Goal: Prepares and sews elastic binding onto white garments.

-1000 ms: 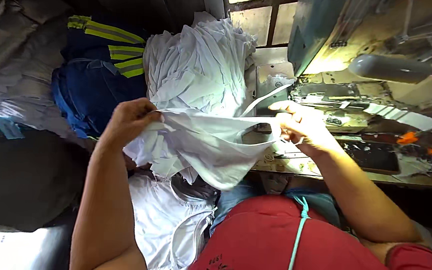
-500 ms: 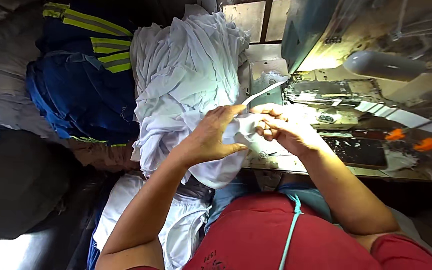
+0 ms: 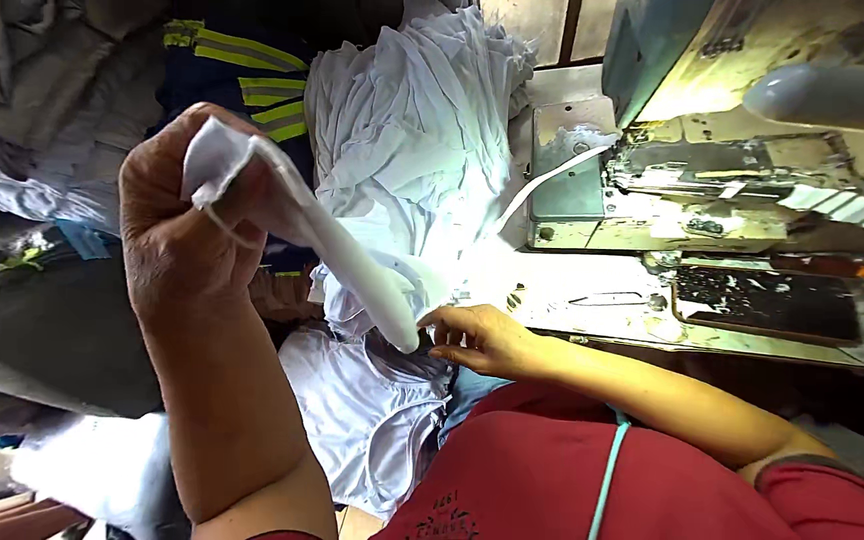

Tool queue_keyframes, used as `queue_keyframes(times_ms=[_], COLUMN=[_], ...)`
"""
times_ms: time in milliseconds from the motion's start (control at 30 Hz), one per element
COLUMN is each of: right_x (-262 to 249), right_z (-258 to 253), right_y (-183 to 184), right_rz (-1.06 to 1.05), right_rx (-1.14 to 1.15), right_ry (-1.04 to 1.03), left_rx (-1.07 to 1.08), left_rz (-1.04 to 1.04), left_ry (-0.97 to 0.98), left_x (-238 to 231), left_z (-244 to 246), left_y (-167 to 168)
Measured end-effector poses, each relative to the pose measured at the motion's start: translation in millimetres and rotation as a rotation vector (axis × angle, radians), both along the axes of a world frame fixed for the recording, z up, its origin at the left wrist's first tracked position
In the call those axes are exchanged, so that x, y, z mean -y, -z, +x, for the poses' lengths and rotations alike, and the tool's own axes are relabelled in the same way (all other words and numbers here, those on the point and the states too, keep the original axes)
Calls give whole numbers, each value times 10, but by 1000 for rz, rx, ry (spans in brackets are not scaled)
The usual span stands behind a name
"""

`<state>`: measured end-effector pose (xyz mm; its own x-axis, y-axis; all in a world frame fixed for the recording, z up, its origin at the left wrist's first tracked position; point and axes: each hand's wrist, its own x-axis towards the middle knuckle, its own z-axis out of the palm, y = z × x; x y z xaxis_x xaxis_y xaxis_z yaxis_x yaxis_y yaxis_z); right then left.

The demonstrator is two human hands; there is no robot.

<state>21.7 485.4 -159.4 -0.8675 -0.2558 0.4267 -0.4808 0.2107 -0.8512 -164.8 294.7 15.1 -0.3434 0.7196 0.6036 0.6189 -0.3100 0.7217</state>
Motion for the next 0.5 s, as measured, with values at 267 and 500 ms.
queue_keyframes(times_ms=[267,500], right_x=[207,-116], right_z=[100,-12], right_y=[-343,-570], right_rz=[-716,-713], right_rx=[908,514], right_ry=[-510,108], left_rx=[21,17], left_rz=[152,-408], left_ry=[-122,513], left_x=[120,299], left_z=[363,768], left_y=[151,154])
